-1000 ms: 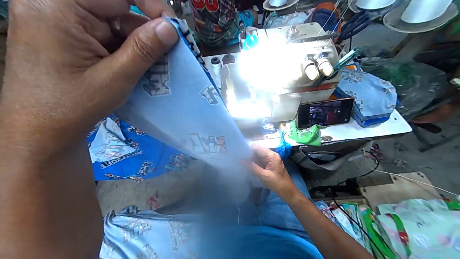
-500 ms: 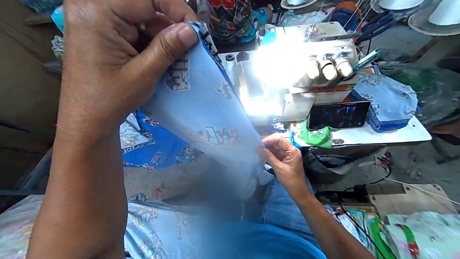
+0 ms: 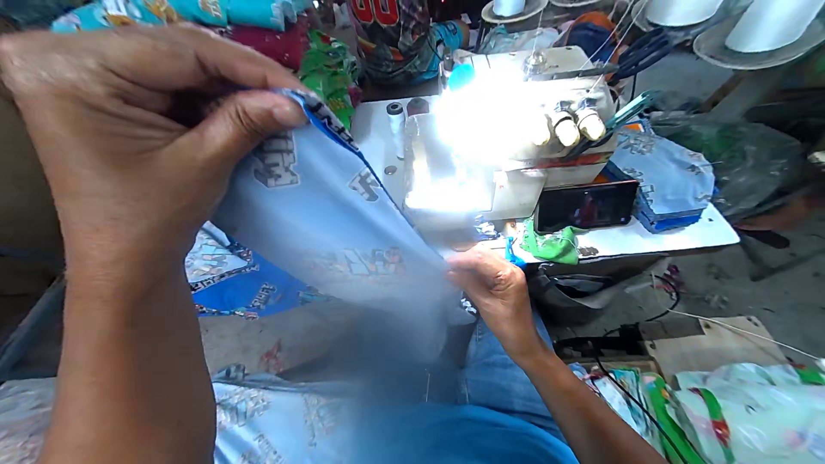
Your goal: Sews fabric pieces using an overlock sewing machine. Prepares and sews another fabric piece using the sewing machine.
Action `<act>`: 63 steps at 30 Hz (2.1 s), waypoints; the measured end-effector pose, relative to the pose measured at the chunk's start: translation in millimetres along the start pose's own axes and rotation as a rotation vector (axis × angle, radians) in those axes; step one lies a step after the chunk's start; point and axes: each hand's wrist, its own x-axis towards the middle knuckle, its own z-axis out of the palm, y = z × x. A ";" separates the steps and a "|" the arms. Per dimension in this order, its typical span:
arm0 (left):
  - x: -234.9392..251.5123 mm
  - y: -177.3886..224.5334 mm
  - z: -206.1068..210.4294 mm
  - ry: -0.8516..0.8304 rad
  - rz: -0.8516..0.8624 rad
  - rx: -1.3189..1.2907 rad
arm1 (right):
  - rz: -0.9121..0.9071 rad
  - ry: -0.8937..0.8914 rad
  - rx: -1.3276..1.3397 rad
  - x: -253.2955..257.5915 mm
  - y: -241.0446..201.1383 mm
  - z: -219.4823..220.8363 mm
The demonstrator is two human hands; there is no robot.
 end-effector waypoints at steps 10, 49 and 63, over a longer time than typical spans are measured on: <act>-42.0 -17.1 16.1 0.147 -0.208 -0.077 | -0.013 -0.029 -0.121 -2.7 -3.9 -0.2; -80.0 -24.7 29.8 0.134 -0.503 -0.192 | -0.018 -0.147 -0.299 -18.2 -5.7 4.7; -103.4 -32.1 25.1 0.068 -0.550 -0.044 | -0.007 -0.169 -0.308 -18.2 -7.1 5.2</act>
